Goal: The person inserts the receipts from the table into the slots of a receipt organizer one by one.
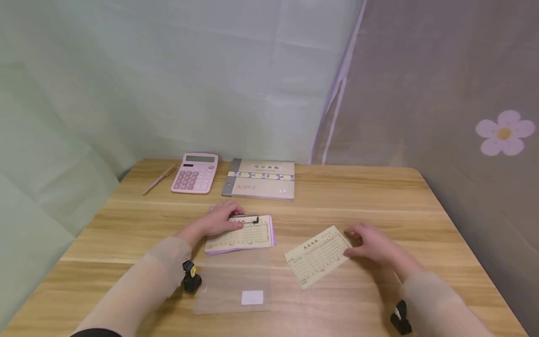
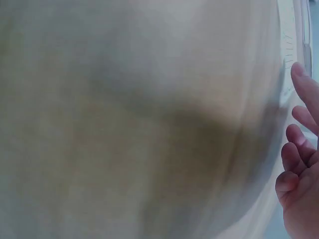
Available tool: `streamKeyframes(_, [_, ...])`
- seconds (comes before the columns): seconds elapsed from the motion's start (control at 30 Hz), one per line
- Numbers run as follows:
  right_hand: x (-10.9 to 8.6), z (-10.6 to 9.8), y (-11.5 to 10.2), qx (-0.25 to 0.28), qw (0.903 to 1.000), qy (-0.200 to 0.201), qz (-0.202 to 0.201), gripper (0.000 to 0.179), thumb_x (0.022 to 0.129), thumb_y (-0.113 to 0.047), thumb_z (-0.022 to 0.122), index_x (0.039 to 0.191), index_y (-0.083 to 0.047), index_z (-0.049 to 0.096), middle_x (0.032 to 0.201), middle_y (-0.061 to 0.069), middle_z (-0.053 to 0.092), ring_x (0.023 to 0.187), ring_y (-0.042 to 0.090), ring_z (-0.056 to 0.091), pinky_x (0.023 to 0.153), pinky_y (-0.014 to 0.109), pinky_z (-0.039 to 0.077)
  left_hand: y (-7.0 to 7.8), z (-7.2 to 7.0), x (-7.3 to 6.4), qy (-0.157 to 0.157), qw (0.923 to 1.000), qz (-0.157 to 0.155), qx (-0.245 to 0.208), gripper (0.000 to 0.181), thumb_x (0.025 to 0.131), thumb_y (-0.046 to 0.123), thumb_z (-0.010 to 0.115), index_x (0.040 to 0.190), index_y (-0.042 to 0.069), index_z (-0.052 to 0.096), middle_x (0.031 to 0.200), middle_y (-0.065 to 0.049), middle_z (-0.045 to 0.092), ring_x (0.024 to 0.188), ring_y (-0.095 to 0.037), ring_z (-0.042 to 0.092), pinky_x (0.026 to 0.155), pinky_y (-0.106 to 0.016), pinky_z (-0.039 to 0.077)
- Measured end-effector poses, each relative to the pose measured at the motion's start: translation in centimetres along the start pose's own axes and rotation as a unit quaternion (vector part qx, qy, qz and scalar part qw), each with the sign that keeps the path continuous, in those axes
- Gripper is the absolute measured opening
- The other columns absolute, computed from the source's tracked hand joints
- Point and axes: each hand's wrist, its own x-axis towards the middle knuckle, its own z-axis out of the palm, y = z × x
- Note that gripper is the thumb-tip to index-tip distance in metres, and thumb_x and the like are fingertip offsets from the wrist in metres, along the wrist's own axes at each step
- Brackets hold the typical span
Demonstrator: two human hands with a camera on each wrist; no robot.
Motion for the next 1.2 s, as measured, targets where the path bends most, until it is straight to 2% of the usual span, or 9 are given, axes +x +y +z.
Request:
streamKeyframes(0.2, [-0.1, 0.9, -0.2, 0.018, 0.9997, -0.004, 0.012, 0.068, 0.073, -0.045, 0.076, 0.122, -0.001, 0.056, 0.102, 0.009, 0.053, 0.091, 0.022, 0.051, 0.078, 0.042, 0.043, -0.1, 0.1, 0.1, 0.001, 1.0000, 0.003, -0.001, 0.038, 0.083, 0.045, 0.067, 0.112, 0.023, 0.056, 0.114, 0.005, 0.053, 0.111, -0.020, 0.044, 0.095, -0.044, 0.028])
streamKeyframes(0.53, [1.4, 1.7, -1.6, 0.024, 0.9995, -0.013, 0.014, 0.065, 0.078, -0.039, 0.074, 0.126, -0.001, 0.054, 0.103, 0.008, 0.054, 0.091, 0.021, 0.050, 0.079, 0.042, 0.042, 0.1, 0.0, -0.2, -0.002, 0.9999, -0.005, -0.009, 0.037, 0.083, 0.043, 0.067, 0.112, 0.023, 0.056, 0.114, 0.004, 0.053, 0.112, -0.020, 0.043, 0.095, -0.044, 0.028])
streamKeyframes(0.73, [1.7, 1.8, -2.0, 0.031, 0.9992, -0.018, 0.019, 0.057, 0.081, -0.030, 0.073, 0.127, -0.002, 0.054, 0.108, 0.011, 0.056, 0.094, 0.022, 0.052, 0.081, 0.043, 0.043, 0.2, -0.2, -0.1, -0.003, 0.9999, -0.006, -0.009, 0.036, 0.083, 0.043, 0.067, 0.111, 0.023, 0.056, 0.114, 0.004, 0.053, 0.112, -0.020, 0.043, 0.094, -0.043, 0.028])
streamKeyframes(0.9, [1.8, 1.7, -2.2, 0.046, 0.9985, -0.021, 0.022, 0.051, 0.083, -0.025, 0.071, 0.126, -0.003, 0.055, 0.102, 0.007, 0.057, 0.092, 0.021, 0.053, 0.079, 0.042, 0.043, 0.3, -0.2, -0.1, -0.005, 0.9999, -0.006, -0.008, 0.037, 0.084, 0.043, 0.066, 0.112, 0.022, 0.056, 0.115, 0.004, 0.053, 0.112, -0.020, 0.042, 0.095, -0.043, 0.028])
streamKeyframes(1.03, [1.9, 1.8, -2.2, 0.057, 0.9981, -0.016, 0.015, 0.046, 0.084, -0.022, 0.070, 0.123, -0.002, 0.057, 0.096, 0.002, 0.058, 0.088, 0.018, 0.052, 0.076, 0.038, 0.044, 0.2, -0.2, -0.1, -0.006, 0.9999, -0.004, -0.008, 0.037, 0.084, 0.043, 0.066, 0.113, 0.022, 0.056, 0.115, 0.004, 0.052, 0.111, -0.020, 0.042, 0.095, -0.044, 0.028])
streamKeyframes(1.2, [1.8, 1.9, -2.3, 0.090, 0.9956, 0.020, 0.018, 0.040, 0.084, -0.014, 0.069, 0.120, -0.001, 0.058, 0.088, 0.000, 0.056, 0.080, 0.016, 0.050, 0.069, 0.031, 0.042, 0.2, -0.2, -0.1, -0.005, 0.9999, -0.001, -0.010, 0.037, 0.084, 0.043, 0.066, 0.113, 0.022, 0.056, 0.115, 0.004, 0.052, 0.111, -0.020, 0.042, 0.095, -0.044, 0.027])
